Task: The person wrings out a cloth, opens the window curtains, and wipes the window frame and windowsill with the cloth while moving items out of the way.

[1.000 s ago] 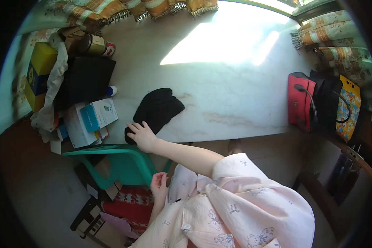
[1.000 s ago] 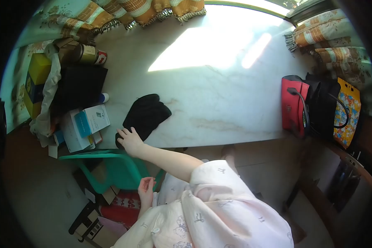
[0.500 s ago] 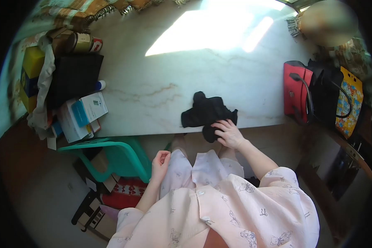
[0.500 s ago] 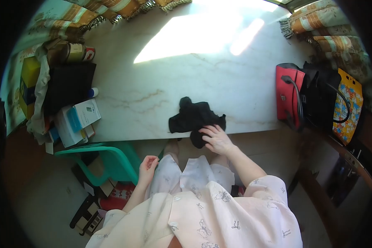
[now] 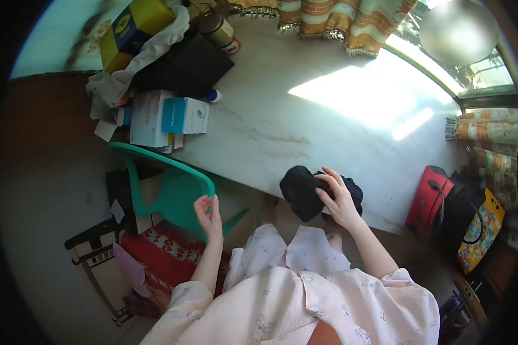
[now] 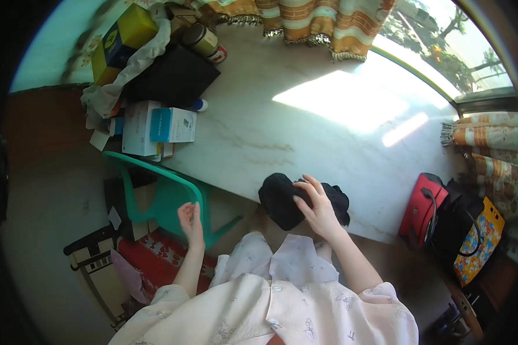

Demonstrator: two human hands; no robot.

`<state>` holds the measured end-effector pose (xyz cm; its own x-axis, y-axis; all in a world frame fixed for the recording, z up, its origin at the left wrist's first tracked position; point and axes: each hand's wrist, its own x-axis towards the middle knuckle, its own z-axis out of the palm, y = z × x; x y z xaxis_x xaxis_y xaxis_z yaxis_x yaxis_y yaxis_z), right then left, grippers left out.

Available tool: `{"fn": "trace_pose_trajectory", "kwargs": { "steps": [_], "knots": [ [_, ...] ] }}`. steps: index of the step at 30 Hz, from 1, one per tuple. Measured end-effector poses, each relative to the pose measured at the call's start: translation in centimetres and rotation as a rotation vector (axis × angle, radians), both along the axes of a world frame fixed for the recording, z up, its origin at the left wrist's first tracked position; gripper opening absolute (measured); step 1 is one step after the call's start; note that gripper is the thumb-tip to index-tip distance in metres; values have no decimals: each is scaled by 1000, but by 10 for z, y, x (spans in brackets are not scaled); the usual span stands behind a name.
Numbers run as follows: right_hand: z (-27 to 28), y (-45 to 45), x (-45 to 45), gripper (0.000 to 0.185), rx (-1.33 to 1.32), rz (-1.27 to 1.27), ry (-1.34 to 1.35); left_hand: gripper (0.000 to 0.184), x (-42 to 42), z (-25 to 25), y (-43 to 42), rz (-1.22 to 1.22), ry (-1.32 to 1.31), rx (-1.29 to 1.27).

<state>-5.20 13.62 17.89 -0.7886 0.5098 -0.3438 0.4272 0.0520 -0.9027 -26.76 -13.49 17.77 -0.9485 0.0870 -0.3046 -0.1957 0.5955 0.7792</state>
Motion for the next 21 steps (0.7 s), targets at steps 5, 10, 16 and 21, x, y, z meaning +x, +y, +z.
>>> {"fn": "trace_pose_trajectory", "kwargs": {
  "steps": [5, 10, 16, 21],
  "knots": [
    [-100, -69, -87, 60, 552, 391, -59, 57, -75, 10, 27, 189, 155, 22],
    [-140, -129, -178, 59, 662, 615, -167, 44, -73, 2, -4, 222, -19, 214],
    [-157, -184, -345, 58, 762, 857, -27, 19, 3, -5, -81, 125, -268, 204],
    [-171, -188, -362, 51, 671, 867, 124, 14, 29, -18, -109, 42, -439, 128]
  ]
}}
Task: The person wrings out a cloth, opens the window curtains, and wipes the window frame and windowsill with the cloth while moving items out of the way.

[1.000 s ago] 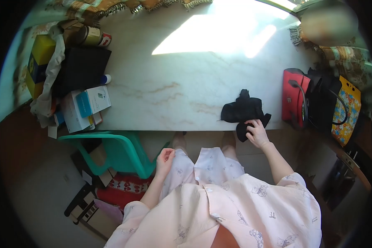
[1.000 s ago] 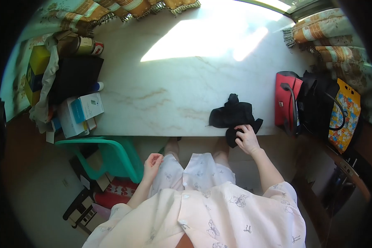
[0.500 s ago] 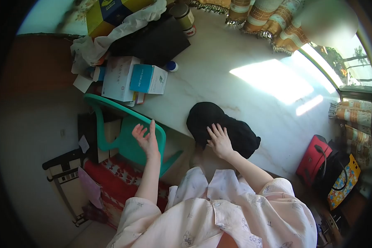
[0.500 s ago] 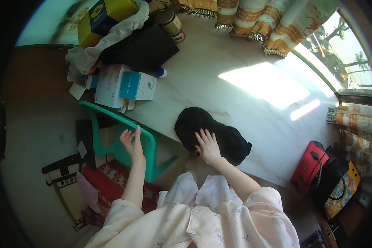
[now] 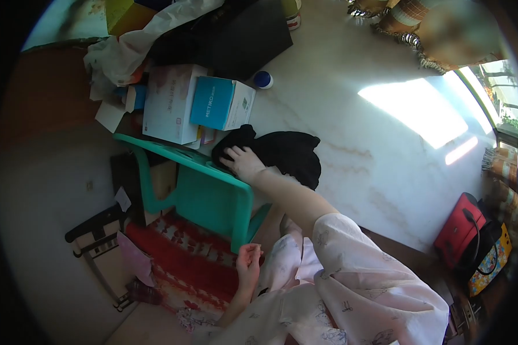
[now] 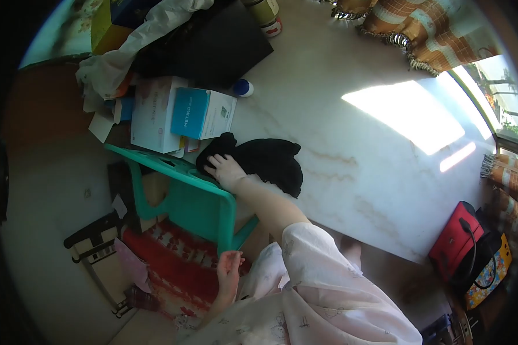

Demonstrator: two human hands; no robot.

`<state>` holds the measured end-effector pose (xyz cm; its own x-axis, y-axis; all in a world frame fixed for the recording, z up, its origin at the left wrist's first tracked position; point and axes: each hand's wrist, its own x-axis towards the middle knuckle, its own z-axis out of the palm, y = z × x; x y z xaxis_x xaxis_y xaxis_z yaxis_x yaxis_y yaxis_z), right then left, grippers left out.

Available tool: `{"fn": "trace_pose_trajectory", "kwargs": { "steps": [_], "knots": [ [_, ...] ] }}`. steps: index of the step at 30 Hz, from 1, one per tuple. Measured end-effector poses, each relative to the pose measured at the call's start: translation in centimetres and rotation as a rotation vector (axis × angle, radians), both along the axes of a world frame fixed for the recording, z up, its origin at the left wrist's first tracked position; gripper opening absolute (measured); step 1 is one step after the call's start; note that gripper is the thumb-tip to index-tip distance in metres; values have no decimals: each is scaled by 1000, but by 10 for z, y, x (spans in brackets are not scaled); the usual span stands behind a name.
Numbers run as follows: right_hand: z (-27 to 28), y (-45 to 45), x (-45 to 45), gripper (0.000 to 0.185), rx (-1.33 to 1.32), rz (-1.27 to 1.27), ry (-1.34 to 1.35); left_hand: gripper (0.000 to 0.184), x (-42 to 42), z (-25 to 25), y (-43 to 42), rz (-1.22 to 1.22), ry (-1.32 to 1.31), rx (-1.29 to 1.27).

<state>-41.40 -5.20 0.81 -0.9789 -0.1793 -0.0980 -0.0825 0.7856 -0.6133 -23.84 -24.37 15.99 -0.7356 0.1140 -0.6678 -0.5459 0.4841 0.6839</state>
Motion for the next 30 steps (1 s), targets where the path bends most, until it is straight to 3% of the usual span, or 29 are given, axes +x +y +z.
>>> {"fn": "trace_pose_trajectory", "kwargs": {
  "steps": [1, 4, 8, 12, 16, 18, 20, 22, 24, 28, 30],
  "knots": [
    [-7, 8, 12, 45, -20, 63, 124, 14, 3, -2, 1, -47, 4, -7],
    [-9, 36, 73, 39, -3, 207, 157, 14, 4, 1, 29, -139, -8, 37],
    [5, 84, 209, 36, -195, -110, 163, 14, 2, -4, 63, -319, 32, 121],
    [29, 135, 358, 39, -130, -305, -21, 14, 10, -10, 95, -419, 7, 161],
    [65, 142, 420, 34, -261, -584, -65, 14, 30, -11, 128, -534, -11, 207],
    [94, 138, 419, 42, 44, -807, 98, 13, 41, -5, 139, -599, -64, 195],
    [97, 139, 399, 52, 62, -974, 31, 14, 51, -10, 145, -649, -92, 187],
    [56, 119, 379, 57, 27, -831, -61, 14, 60, -13, 159, -658, -137, 166],
    [23, 130, 347, 57, 12, -703, 91, 13, 67, -16, 173, -695, -143, 129],
    [-11, 215, 280, 54, -145, -404, 298, 14, 79, -25, 209, -712, -116, 153],
    [-18, 273, 264, 50, -92, -365, 354, 13, 82, -26, 228, -718, -88, 136]
  ]
}}
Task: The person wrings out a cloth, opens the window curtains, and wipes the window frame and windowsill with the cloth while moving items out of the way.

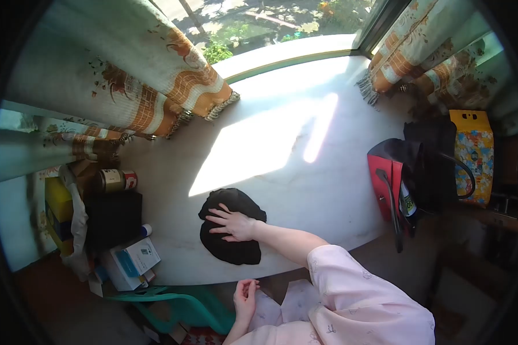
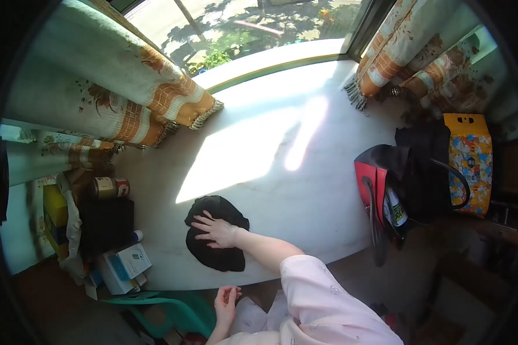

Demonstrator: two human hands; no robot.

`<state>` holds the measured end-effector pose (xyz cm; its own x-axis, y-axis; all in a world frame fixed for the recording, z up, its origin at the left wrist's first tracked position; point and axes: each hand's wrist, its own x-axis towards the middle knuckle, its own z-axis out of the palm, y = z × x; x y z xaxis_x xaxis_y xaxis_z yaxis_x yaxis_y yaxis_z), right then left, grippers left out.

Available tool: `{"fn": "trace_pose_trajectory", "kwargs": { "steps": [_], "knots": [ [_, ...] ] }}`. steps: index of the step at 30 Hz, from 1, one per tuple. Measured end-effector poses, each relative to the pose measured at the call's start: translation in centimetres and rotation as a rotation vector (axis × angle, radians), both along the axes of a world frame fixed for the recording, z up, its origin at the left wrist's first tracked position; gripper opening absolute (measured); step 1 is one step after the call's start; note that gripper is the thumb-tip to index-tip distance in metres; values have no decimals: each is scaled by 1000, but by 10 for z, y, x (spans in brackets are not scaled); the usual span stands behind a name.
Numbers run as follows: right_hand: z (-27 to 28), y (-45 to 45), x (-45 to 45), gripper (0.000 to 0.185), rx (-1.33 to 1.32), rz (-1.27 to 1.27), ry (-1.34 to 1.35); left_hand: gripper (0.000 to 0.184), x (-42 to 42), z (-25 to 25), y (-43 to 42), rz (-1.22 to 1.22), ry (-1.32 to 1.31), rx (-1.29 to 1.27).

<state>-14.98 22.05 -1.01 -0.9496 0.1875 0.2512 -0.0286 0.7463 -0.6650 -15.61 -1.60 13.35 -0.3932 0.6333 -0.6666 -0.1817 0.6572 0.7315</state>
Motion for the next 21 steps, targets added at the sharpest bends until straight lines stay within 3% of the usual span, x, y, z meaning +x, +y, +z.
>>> {"fn": "trace_pose_trajectory", "kwargs": {
  "steps": [2, 5, 10, 16, 21],
  "knots": [
    [2, 68, -1, 49, -28, -127, 7, 13, 5, -1, 16, 24, 4, -32],
    [5, 183, 25, 48, 189, -441, 38, 13, 14, -8, 30, 37, 74, -72],
    [-8, 319, 121, 56, 383, -865, -185, 13, 43, -24, 37, 25, 40, -95],
    [1, 295, 224, 58, 414, -1380, -592, 14, 62, -9, 52, -97, -37, -109],
    [3, 185, 214, 62, 249, -1556, -584, 17, 46, 19, 112, -325, 65, 76]
  ]
}}
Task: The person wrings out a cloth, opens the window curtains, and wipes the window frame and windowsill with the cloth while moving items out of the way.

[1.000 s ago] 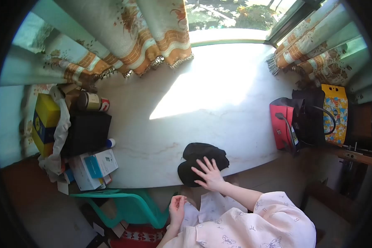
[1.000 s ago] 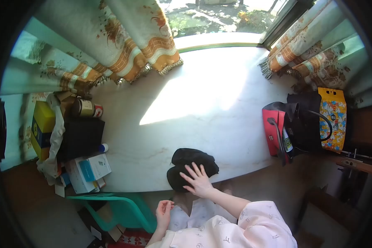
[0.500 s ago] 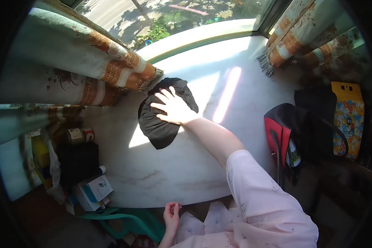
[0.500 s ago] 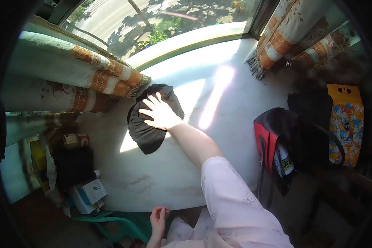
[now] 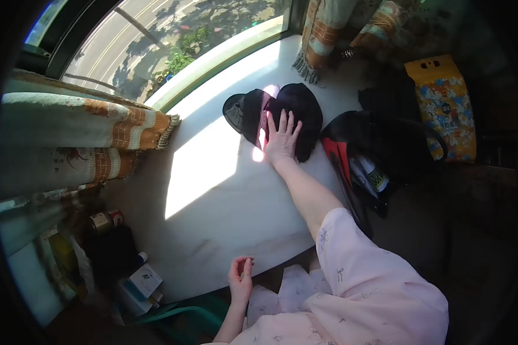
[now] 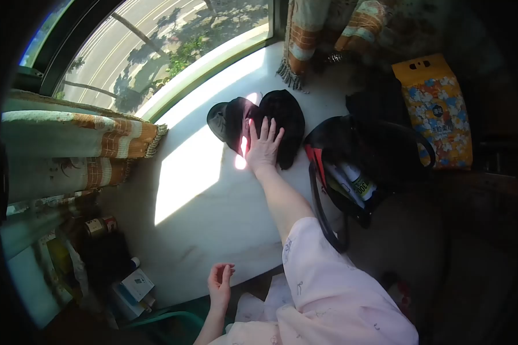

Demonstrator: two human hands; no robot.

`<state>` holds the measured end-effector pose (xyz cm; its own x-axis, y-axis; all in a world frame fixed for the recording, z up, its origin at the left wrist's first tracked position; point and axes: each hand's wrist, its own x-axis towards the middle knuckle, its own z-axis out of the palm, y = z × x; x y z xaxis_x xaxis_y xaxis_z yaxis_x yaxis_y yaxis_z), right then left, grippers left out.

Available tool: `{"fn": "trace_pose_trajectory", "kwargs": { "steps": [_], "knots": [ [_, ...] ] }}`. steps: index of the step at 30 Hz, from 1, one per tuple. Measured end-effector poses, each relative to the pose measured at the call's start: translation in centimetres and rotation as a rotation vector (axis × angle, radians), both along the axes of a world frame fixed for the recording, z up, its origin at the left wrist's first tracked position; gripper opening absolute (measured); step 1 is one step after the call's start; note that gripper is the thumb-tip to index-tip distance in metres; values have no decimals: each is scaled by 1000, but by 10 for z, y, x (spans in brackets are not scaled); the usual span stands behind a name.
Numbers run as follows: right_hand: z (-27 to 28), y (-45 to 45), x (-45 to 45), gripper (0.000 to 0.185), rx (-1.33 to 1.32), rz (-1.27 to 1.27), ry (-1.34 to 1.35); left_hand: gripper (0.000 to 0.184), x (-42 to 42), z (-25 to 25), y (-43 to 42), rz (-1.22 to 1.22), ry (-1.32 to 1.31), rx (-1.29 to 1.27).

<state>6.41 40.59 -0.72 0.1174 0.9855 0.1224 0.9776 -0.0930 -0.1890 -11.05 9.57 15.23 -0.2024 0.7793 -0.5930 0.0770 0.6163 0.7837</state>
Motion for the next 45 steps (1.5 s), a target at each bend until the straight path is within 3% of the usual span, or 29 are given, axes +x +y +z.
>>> {"fn": "trace_pose_trajectory", "kwargs": {
  "steps": [5, 7, 9, 11, 13, 17, 18, 19, 21, 22, 24, 25, 26, 28, 29, 30, 31, 32, 33, 34, 36, 39, 41, 42, 45],
  "knots": [
    [11, -129, -10, 65, -75, 152, 163, 20, 41, 52, 112, -367, -123, 191],
    [8, -165, -7, 63, -198, 258, 113, 44, 79, 61, 142, -623, 41, 480],
    [26, -185, 2, 65, -273, 276, 224, 73, 121, 81, 166, -912, 401, 914],
    [33, -193, 12, 63, -290, 305, 278, 85, 153, 80, 183, -1127, 577, 1211],
    [20, -193, 17, 62, -278, 328, 330, 83, 189, 74, 201, -970, 551, 1378],
    [-35, -191, -7, 60, -167, 361, 527, 92, 270, 111, 255, -1056, 490, 1343],
    [-29, -193, -3, 60, -207, 352, 620, 96, 294, 115, 266, -1118, 420, 1297],
    [-10, -190, 6, 65, -221, 367, 487, 99, 317, 119, 273, -1189, 534, 1273],
    [35, -182, 34, 70, -377, 471, 425, 68, 348, 101, 285, -1186, 291, 1182],
    [33, -181, 37, 73, -414, 505, 430, 68, 352, 97, 286, -1193, 288, 1185],
    [32, -178, 42, 72, -389, 520, 455, 32, 350, 94, 285, -1170, 298, 1050],
    [32, -178, 42, 70, -388, 523, 455, 41, 346, 95, 281, -935, 189, 1271],
    [30, -175, 45, 70, -386, 524, 460, 42, 328, 102, 273, -872, 210, 1087],
    [15, -172, 48, 67, -451, 643, 495, 42, 287, 114, 258, -715, 304, 1013],
    [-33, -187, 31, 63, 136, 499, 385, 42, 264, 117, 250, -646, 220, 997],
    [-31, -175, 44, 60, -366, 504, 831, 36, 240, 134, 239, -638, 153, 1018],
    [-30, -168, 55, 58, -459, 457, 971, 34, 222, 147, 230, -517, 255, 1122],
    [-24, -161, 73, 57, -404, 451, 890, 16, 184, 157, 230, -444, 63, 1168],
    [-17, -152, 94, 56, -291, 459, 641, 10, 148, 174, 226, -440, 361, 1296],
    [-4, -147, 121, 54, -199, 442, 389, 29, 112, 190, 222, -385, 672, 1405],
    [9, -146, 164, 52, -145, 356, 199, 41, 41, 231, 191, -278, 1374, 1300],
    [14, -158, 202, 53, -69, 221, 102, 35, -46, 267, 131, -77, 978, 1224],
    [15, -159, 212, 48, -54, 169, -28, 27, -117, 287, 85, -131, 478, 1128],
    [2, -153, 219, 46, -82, 133, 34, 25, -141, 292, 68, -124, 395, 1076],
    [60, -137, 200, 31, -56, -122, 319, 21, -138, 288, 48, 68, 764, 1051]
  ]
}}
